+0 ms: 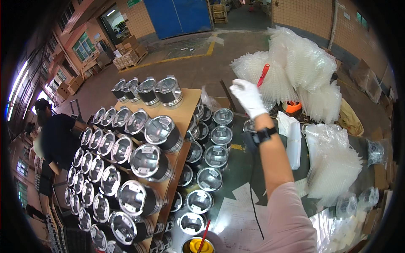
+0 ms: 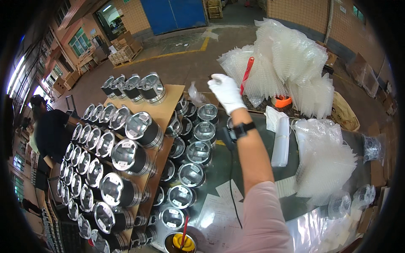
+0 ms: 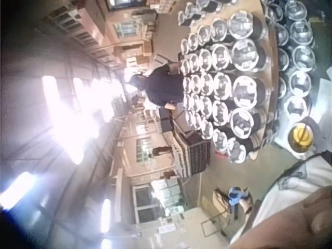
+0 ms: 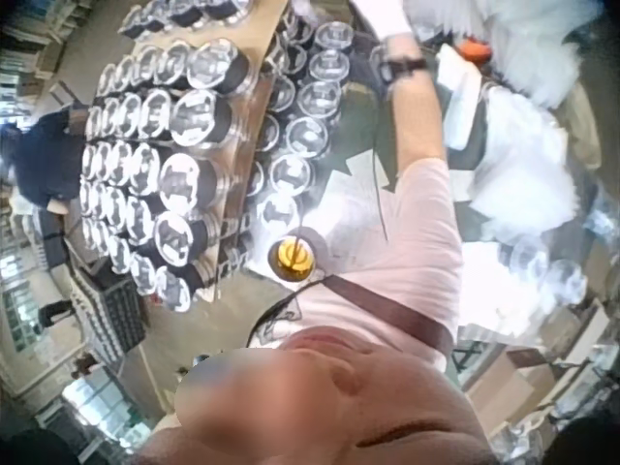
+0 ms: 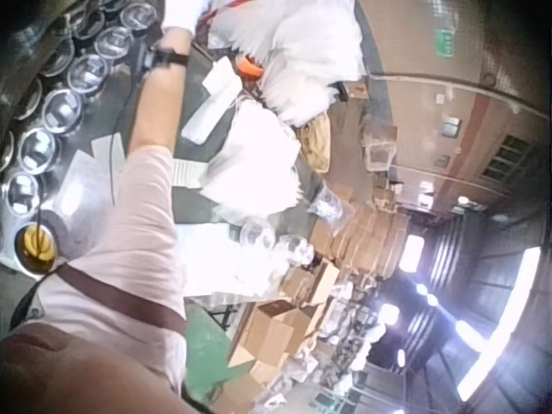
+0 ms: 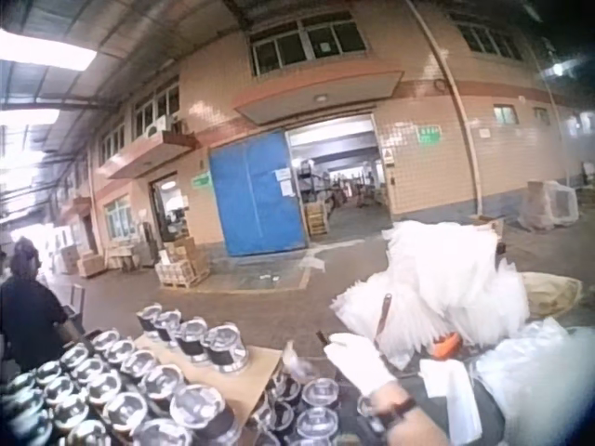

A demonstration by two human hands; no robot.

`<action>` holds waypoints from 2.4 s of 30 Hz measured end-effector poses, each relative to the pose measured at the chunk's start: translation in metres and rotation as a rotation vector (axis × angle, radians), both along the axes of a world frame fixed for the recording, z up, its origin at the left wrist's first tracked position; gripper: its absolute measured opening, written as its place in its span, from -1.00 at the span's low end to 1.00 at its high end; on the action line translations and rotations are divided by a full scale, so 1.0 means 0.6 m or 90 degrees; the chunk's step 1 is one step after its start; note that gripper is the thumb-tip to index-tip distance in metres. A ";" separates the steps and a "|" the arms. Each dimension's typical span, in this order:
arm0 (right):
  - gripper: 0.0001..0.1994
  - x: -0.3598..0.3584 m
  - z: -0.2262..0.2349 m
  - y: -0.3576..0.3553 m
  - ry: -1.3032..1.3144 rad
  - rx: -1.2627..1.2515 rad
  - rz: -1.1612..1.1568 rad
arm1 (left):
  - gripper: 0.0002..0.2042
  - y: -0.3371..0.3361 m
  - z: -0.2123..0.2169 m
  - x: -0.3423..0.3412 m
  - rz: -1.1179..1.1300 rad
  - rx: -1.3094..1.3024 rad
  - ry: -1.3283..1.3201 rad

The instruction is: Folding cardboard boxes, inserting dividers, and packing wrapped metal components into them.

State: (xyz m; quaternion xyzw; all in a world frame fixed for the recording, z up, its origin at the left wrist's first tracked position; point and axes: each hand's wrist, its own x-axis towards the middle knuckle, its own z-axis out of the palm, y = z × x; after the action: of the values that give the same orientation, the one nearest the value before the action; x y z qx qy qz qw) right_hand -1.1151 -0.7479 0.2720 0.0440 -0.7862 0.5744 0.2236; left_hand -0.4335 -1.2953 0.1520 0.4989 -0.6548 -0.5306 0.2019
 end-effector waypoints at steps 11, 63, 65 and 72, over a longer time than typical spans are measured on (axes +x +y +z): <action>-0.63 0.795 0.193 0.149 -0.169 -0.263 0.312 | -0.85 -0.002 0.052 0.245 0.330 0.206 0.353; -0.18 1.343 0.052 0.528 -0.076 0.188 0.093 | -0.43 1.093 0.150 0.086 -1.141 0.589 0.141; -0.27 1.338 0.037 0.529 -0.059 0.147 0.073 | -0.56 1.097 0.165 0.089 -1.215 0.346 0.233; -0.81 1.329 0.043 0.532 0.149 0.270 -0.025 | -0.66 1.082 0.219 0.102 -1.263 0.009 0.301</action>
State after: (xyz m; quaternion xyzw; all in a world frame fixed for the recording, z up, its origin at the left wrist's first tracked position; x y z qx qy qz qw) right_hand -0.3176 -0.4285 0.2979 0.1411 -0.8585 0.3833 0.3100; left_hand -0.3721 -0.6458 0.2831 -0.3849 -0.7131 -0.5480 -0.2075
